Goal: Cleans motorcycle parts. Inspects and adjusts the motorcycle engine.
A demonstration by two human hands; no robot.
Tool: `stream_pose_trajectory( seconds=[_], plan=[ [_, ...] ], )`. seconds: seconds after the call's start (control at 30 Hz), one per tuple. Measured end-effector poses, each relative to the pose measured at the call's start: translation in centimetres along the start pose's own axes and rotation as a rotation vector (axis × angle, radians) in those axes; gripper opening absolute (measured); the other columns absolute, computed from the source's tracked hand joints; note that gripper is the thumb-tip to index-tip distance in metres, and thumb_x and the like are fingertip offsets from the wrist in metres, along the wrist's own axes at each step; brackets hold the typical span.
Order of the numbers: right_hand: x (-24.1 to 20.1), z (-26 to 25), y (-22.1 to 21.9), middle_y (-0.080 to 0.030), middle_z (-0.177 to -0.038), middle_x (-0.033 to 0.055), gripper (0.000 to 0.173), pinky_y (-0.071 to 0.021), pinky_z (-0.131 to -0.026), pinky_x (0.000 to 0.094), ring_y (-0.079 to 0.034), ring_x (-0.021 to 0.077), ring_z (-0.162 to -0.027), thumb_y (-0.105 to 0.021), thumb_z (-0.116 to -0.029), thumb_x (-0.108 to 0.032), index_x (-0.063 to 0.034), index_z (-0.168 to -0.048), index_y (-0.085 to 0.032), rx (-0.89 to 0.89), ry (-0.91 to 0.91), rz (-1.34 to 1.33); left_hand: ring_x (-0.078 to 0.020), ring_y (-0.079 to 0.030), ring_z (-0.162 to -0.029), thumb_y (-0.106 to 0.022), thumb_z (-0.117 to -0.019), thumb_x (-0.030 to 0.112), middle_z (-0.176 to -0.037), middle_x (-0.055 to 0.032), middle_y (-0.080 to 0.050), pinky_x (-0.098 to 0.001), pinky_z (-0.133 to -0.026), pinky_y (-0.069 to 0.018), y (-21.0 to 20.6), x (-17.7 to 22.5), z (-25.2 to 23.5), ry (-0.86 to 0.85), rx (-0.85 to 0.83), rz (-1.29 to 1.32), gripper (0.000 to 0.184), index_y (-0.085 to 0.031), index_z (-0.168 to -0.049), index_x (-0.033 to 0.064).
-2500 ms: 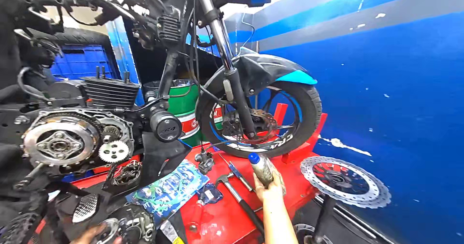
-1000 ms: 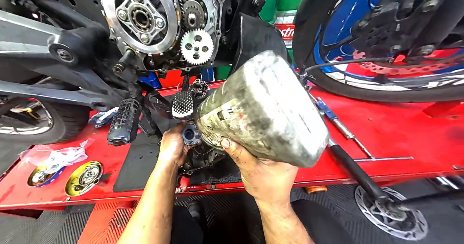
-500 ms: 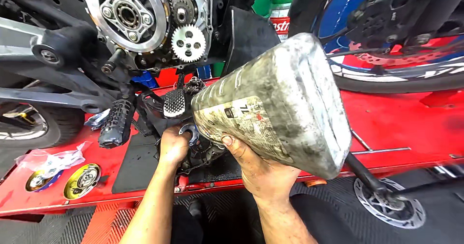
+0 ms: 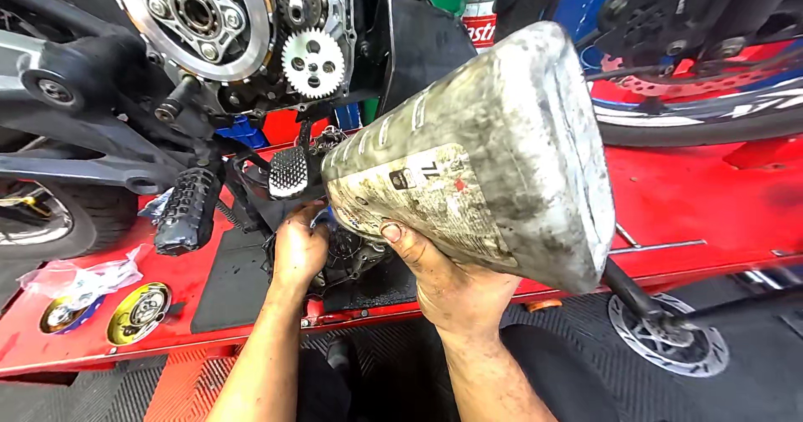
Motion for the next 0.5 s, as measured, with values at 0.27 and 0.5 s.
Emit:
stream_pose_trajectory(
  seconds=[0.27,0.5],
  plan=[
    [0.75,0.38,0.43,-0.073,-0.108,0.0085,0.064,-0.0659,-0.089,0.0425,-0.074,0.022,-0.1,-0.096,-0.0683,-0.008,-0.0012,-0.122,-0.061,0.019,-0.025,0.126,-0.0195,-0.065,-0.118,-0.062,-0.0958,0.011,-0.129,-0.0031,-0.069,-0.0526,-0.101,-0.0517,0.32,0.35,0.01,-0.035,0.045,-0.029,0.021,-0.077,-0.11,0.0142],
    [0.6,0.15,0.09,-0.074,-0.106,0.0095,0.058,-0.0664,-0.088,0.0425,-0.075,0.0231,-0.097,-0.093,-0.0705,0.0,-0.0015,-0.12,-0.063,0.01,-0.026,-0.008,-0.0097,-0.068,-0.11,-0.061,-0.0947,0.015,-0.117,0.0062,-0.074,-0.05,-0.096,-0.0543,0.47,-0.17,-0.16,0.01,0.004,0.107,0.021,-0.077,-0.108,0.0214]
  ],
)
Point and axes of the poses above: each hand's wrist, its own z-axis away from the middle knuckle, its own y-axis out of the back of the hand, x = y × z, the point moved 6 cm from there along -z, towards the middle knuckle
